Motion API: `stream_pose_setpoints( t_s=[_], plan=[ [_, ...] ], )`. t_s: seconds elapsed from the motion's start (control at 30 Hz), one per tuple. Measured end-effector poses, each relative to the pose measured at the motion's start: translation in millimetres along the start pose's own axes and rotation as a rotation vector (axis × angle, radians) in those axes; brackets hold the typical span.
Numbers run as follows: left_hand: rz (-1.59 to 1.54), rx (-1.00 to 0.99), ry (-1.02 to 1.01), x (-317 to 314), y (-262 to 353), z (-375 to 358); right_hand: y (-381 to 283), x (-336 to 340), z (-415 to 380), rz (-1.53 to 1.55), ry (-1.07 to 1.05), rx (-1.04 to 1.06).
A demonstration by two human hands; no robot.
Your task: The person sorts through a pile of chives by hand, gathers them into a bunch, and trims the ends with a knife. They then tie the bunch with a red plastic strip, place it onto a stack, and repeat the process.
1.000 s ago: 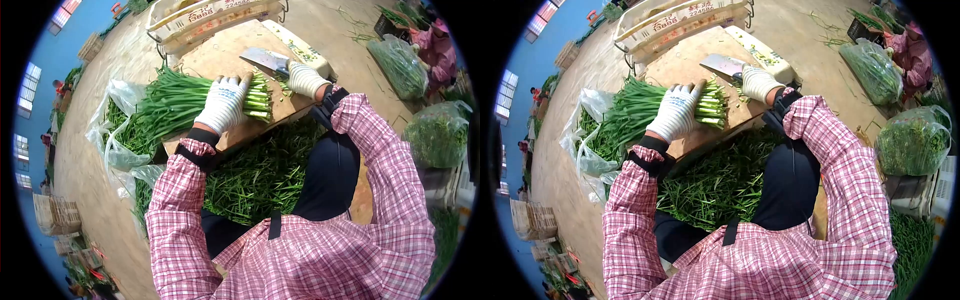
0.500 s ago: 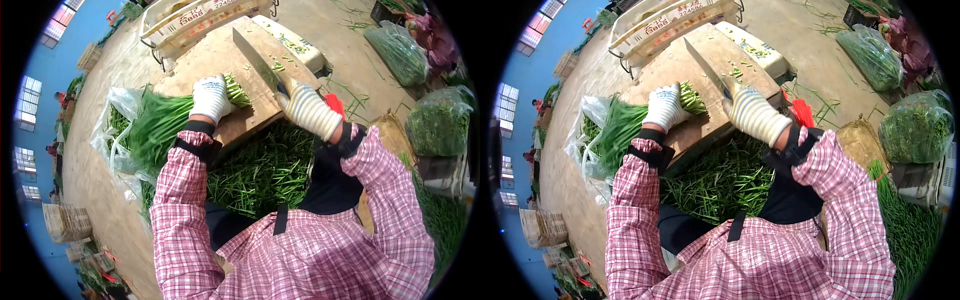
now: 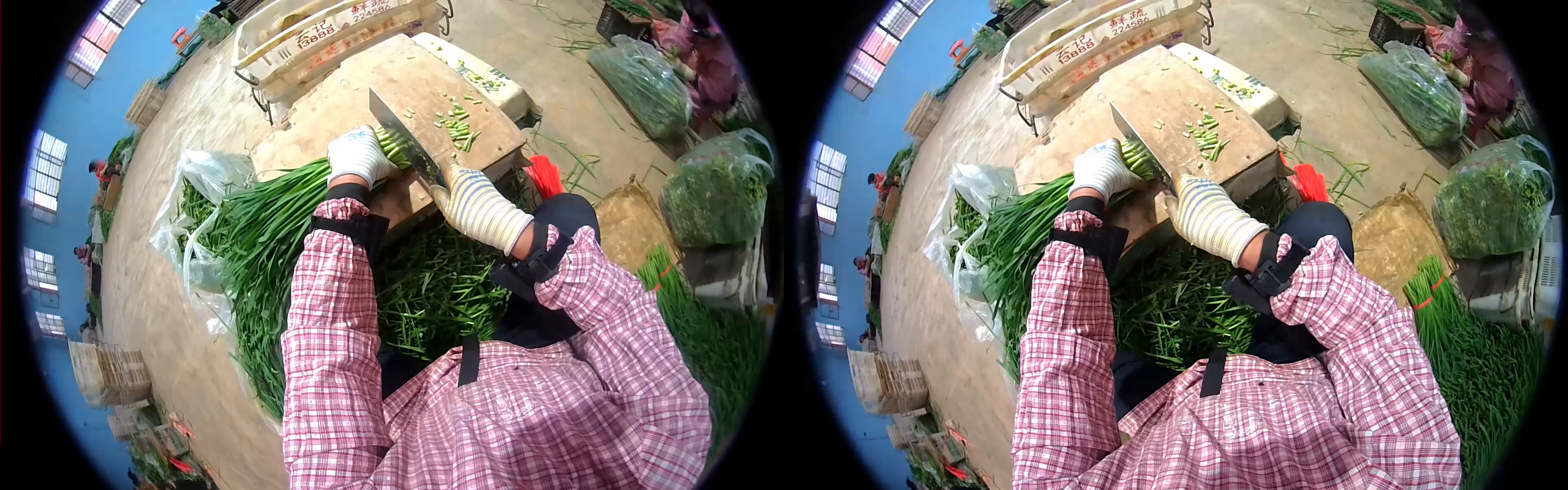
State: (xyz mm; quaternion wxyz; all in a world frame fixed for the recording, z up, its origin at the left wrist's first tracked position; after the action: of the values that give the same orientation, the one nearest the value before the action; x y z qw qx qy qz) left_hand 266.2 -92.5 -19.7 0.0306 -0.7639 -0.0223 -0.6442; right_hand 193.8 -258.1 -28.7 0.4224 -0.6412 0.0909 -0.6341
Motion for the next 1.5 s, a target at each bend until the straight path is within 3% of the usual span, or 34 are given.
stream_pose_setpoints(
  t_s=[0.2,0.3,0.33,0.4,0.43,0.47,0.53,0.6,0.67,0.7,0.73,0.8,0.83,0.87,0.93,0.97,1.07,1.1,1.2,1.23,1.27,1.33,1.5],
  plan=[
    [-0.01,-0.001,-0.02,-0.6,2.5,-0.6,-10.2,5.0,13.5,-0.106,-0.1,-0.012],
    [-0.02,0.001,-0.039,-3.9,2.1,2.5,-5.9,-9.9,28.9,-0.11,-0.184,-0.138],
    [-0.026,0.006,-0.046,-4.7,2.5,4.9,-8.0,-12.2,31.9,-0.12,-0.133,-0.089],
    [-0.017,0.017,-0.038,-10.1,-3.0,11.3,-15.8,-19.8,51.6,-0.157,-0.236,-0.062],
    [-0.017,0.024,-0.01,-8.2,-5.1,10.7,-25.1,-23.3,53.2,-0.259,-0.347,0.074],
    [-0.022,0.022,0.017,-7.5,-2.4,10.7,-11.1,-30.1,57.6,-0.273,-0.305,0.149],
    [-0.052,0.008,-0.051,-4.7,1.1,4.7,-8.9,-0.8,36.6,0.172,-0.341,-0.327],
    [-0.041,-0.015,-0.037,-6.9,2.4,6.8,3.1,-4.9,41.2,0.155,-0.352,-0.28],
    [-0.048,-0.014,-0.059,-12.4,3.6,5.9,-2.9,-9.5,46.6,0.19,-0.43,-0.375],
    [-0.042,0.005,-0.039,-12.9,2.5,6.8,-18.4,-15.3,50.9,-0.156,-0.59,-0.198],
    [-0.038,0.026,-0.007,-9.3,1.3,9.8,-26.6,-39.9,62.9,-0.495,-0.503,0.394],
    [-0.03,0.045,0.004,-10.7,-3.7,13.0,-30.5,-55.2,70.1,-0.698,-0.379,0.575],
    [-0.036,0.024,0.003,-10.6,-3.3,10.9,-4.2,-50.9,75.9,-0.391,-0.377,0.044],
    [-0.044,0.004,0.003,-8.7,-2.3,9.2,-3.7,-54.0,70.2,-0.392,-0.396,0.03],
    [-0.041,0.003,-0.059,-10.8,-2.8,11.4,6.6,-38.9,61.9,0.003,-0.333,-0.308],
    [-0.036,0.009,-0.051,-12.7,-4.6,15.9,-6.3,-27.3,60.0,0.026,-0.39,-0.308],
    [0.002,0.023,-0.02,-12.1,-6.2,17.1,-19.0,-60.9,89.5,-0.382,-0.46,0.17],
    [0.009,0.003,-0.016,-10.3,-2.8,14.6,-3.1,-55.9,89.2,-0.212,-0.465,-0.017],
    [0.024,-0.013,0.0,-6.1,-0.3,12.0,10.8,-49.4,84.1,-0.037,-0.317,-0.16],
    [0.018,-0.014,-0.014,-6.8,0.7,10.6,6.3,-46.9,85.0,-0.091,-0.385,-0.184],
    [0.016,-0.019,-0.028,-7.2,3.3,9.9,5.4,-52.7,95.9,-0.132,-0.453,-0.078],
    [0.03,-0.027,-0.045,-6.5,4.7,10.7,11.9,-60.1,110.3,-0.033,-0.533,-0.159],
    [-0.03,0.008,-0.006,-2.9,-2.5,-5.3,-2.2,-16.6,105.7,-0.156,-0.339,0.103]
  ],
)
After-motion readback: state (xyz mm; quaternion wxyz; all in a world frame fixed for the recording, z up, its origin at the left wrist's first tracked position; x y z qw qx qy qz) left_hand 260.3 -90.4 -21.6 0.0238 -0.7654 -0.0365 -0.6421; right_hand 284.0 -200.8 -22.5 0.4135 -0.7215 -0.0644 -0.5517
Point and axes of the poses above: each hand's wrist, its own z-axis towards the middle knuckle, its own x-axis out of the back of the hand, y = z × x, the point moved 8 cm from there along z, towards the middle knuckle
